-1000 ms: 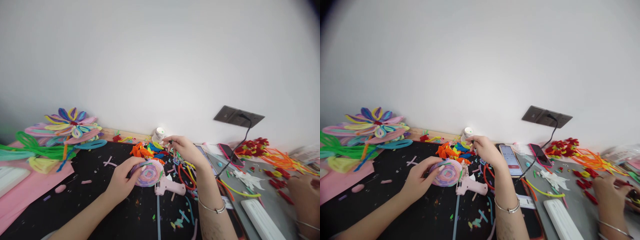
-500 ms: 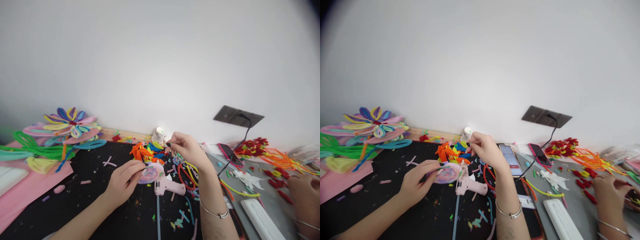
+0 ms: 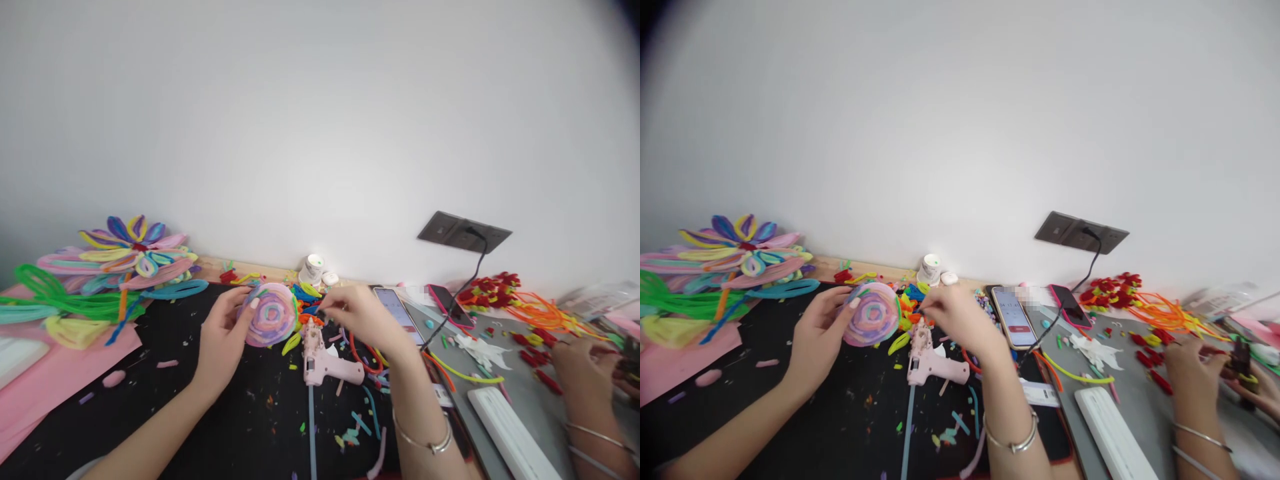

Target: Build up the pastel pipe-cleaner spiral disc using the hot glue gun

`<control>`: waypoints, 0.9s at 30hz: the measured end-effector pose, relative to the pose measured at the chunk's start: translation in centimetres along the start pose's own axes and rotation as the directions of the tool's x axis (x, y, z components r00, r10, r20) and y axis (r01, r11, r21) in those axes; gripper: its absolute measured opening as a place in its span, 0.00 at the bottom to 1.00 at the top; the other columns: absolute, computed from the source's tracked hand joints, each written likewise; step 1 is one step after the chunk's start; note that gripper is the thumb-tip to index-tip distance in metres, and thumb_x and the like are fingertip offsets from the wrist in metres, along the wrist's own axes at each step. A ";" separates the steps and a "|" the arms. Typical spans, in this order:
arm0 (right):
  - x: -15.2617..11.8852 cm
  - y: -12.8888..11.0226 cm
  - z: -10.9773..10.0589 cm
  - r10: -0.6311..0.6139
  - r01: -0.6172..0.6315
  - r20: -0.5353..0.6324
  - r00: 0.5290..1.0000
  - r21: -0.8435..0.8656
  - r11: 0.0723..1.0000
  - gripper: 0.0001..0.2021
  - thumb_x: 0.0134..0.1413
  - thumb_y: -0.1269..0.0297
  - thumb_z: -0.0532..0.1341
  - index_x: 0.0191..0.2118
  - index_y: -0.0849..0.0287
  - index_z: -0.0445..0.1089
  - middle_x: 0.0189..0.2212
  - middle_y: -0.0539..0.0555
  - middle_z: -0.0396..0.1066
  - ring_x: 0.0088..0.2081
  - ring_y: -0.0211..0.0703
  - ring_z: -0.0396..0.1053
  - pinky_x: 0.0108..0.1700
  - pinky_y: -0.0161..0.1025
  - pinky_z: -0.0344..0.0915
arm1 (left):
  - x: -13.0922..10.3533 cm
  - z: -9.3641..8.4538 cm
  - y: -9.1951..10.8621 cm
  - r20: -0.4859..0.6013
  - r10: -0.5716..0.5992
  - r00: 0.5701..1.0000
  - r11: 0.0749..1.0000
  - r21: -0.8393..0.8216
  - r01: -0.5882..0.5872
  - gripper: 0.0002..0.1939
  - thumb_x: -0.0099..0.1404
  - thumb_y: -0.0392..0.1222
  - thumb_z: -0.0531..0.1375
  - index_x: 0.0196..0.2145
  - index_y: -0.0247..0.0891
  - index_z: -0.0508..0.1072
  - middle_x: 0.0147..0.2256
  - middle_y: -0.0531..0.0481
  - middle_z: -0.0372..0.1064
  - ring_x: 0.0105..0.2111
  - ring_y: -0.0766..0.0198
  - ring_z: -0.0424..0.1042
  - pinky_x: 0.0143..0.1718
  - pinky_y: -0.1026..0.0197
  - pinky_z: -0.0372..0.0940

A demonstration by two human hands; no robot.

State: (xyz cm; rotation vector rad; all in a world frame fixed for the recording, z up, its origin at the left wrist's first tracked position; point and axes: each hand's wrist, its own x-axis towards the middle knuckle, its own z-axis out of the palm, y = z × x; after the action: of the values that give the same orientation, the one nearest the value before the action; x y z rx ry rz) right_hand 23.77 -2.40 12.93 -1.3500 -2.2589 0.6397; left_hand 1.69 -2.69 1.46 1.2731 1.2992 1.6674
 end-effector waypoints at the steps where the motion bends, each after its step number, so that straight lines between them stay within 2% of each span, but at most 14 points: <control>1: -0.2 -0.5 1.2 -0.035 0.035 0.073 0.997 0.001 0.999 0.10 0.51 0.79 0.57 0.28 0.60 0.74 0.26 0.49 0.74 0.28 0.36 0.69 0.33 0.31 0.61 | 0.3 0.0 -0.2 -0.011 -0.032 0.999 0.999 -0.034 0.032 0.19 0.62 0.51 0.62 0.46 0.39 0.70 0.41 0.46 0.74 0.41 0.58 0.75 0.41 0.58 0.71; 3: -0.5 -1.3 4.0 -0.068 0.071 0.184 0.980 -0.008 0.997 0.11 0.49 0.81 0.58 0.28 0.61 0.74 0.23 0.48 0.72 0.26 0.35 0.68 0.32 0.30 0.60 | 0.8 -0.1 -0.6 -0.043 -0.066 0.997 0.994 -0.092 0.062 0.20 0.61 0.52 0.63 0.47 0.39 0.69 0.40 0.47 0.74 0.38 0.59 0.74 0.38 0.59 0.71; 5: -0.7 -2.0 6.5 -0.124 0.141 0.232 0.965 -0.057 0.988 0.09 0.53 0.79 0.59 0.29 0.61 0.75 0.24 0.50 0.73 0.27 0.36 0.69 0.34 0.31 0.61 | 1.1 -0.3 -1.2 -0.073 -0.071 0.995 0.990 -0.128 0.061 0.21 0.59 0.52 0.64 0.46 0.40 0.69 0.39 0.48 0.74 0.37 0.60 0.74 0.36 0.61 0.70; 8: -1.2 -2.2 8.4 -0.169 0.203 0.258 0.951 -0.111 0.973 0.07 0.58 0.72 0.60 0.34 0.60 0.76 0.31 0.54 0.76 0.34 0.41 0.72 0.40 0.34 0.63 | 1.3 -0.4 -1.5 -0.058 -0.061 0.996 0.987 -0.151 0.052 0.20 0.59 0.52 0.65 0.46 0.42 0.69 0.38 0.49 0.73 0.37 0.61 0.74 0.37 0.62 0.69; 10: -1.7 -1.6 8.1 -0.173 0.193 0.206 0.963 -0.082 0.978 0.06 0.60 0.69 0.61 0.37 0.60 0.76 0.34 0.55 0.76 0.38 0.42 0.72 0.43 0.35 0.63 | 1.2 -0.3 -1.2 -0.039 -0.057 0.998 0.989 -0.137 0.051 0.20 0.58 0.51 0.65 0.46 0.42 0.69 0.39 0.49 0.73 0.37 0.60 0.74 0.36 0.61 0.70; 12: -2.5 -0.3 6.9 -0.111 0.116 0.105 0.988 -0.035 0.993 0.06 0.58 0.71 0.61 0.39 0.59 0.75 0.34 0.54 0.75 0.38 0.42 0.70 0.44 0.35 0.63 | 1.0 -0.2 -0.8 -0.012 -0.055 0.998 0.993 -0.108 0.053 0.20 0.58 0.51 0.65 0.45 0.42 0.69 0.40 0.48 0.73 0.36 0.59 0.74 0.34 0.61 0.70; 14: -3.7 1.5 5.6 0.004 -0.004 0.038 0.999 0.011 1.000 0.11 0.53 0.73 0.62 0.43 0.58 0.73 0.39 0.54 0.73 0.41 0.43 0.69 0.44 0.36 0.63 | 0.7 -0.1 -0.4 0.007 -0.050 0.999 0.994 -0.097 0.051 0.19 0.58 0.50 0.65 0.45 0.41 0.70 0.38 0.49 0.74 0.35 0.59 0.75 0.34 0.61 0.70; 16: -4.9 3.3 4.8 0.087 -0.088 0.039 0.995 0.016 0.996 0.18 0.44 0.75 0.64 0.44 0.57 0.71 0.42 0.54 0.70 0.44 0.46 0.68 0.47 0.39 0.63 | 0.5 0.1 -0.1 0.037 -0.048 0.998 0.995 -0.083 0.051 0.19 0.58 0.49 0.65 0.44 0.41 0.70 0.37 0.49 0.74 0.34 0.59 0.75 0.34 0.61 0.71; 18: -5.9 4.6 4.9 0.160 -0.164 0.101 0.982 0.029 0.986 0.27 0.40 0.78 0.61 0.50 0.56 0.67 0.44 0.54 0.68 0.45 0.48 0.66 0.47 0.41 0.63 | 0.3 0.2 0.0 0.058 -0.035 0.998 0.997 -0.069 0.039 0.18 0.58 0.49 0.65 0.44 0.40 0.70 0.37 0.49 0.74 0.34 0.60 0.75 0.34 0.61 0.70; 20: -6.4 5.3 5.6 0.191 -0.196 0.089 0.978 0.051 0.979 0.30 0.38 0.78 0.59 0.52 0.55 0.64 0.45 0.55 0.67 0.45 0.47 0.66 0.46 0.41 0.63 | 0.3 0.2 -0.1 0.066 -0.014 0.998 0.999 -0.049 0.018 0.18 0.58 0.48 0.64 0.44 0.40 0.70 0.38 0.48 0.73 0.35 0.60 0.75 0.36 0.61 0.70; 24: -6.5 5.2 7.1 0.242 -0.244 0.054 0.969 0.032 0.969 0.31 0.37 0.77 0.58 0.54 0.59 0.60 0.45 0.58 0.66 0.44 0.49 0.67 0.44 0.42 0.63 | 0.6 -0.1 -0.6 0.028 0.017 0.999 1.000 -0.016 -0.016 0.17 0.60 0.48 0.63 0.45 0.40 0.70 0.39 0.48 0.73 0.36 0.61 0.74 0.37 0.61 0.70; 27: -6.3 4.9 6.8 0.305 -0.305 0.040 0.952 -0.007 0.952 0.29 0.37 0.75 0.59 0.52 0.62 0.62 0.37 0.57 0.70 0.37 0.48 0.68 0.38 0.40 0.63 | 0.7 -0.3 -0.8 0.001 0.046 0.999 0.999 0.001 -0.046 0.16 0.61 0.48 0.63 0.45 0.40 0.70 0.40 0.48 0.73 0.37 0.61 0.75 0.39 0.61 0.70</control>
State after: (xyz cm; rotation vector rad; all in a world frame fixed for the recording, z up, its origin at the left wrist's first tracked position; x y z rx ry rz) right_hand 25.96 -7.14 3.81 -1.7197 -2.0968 0.7729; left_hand 1.16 -1.86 0.86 1.3130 1.2793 1.6979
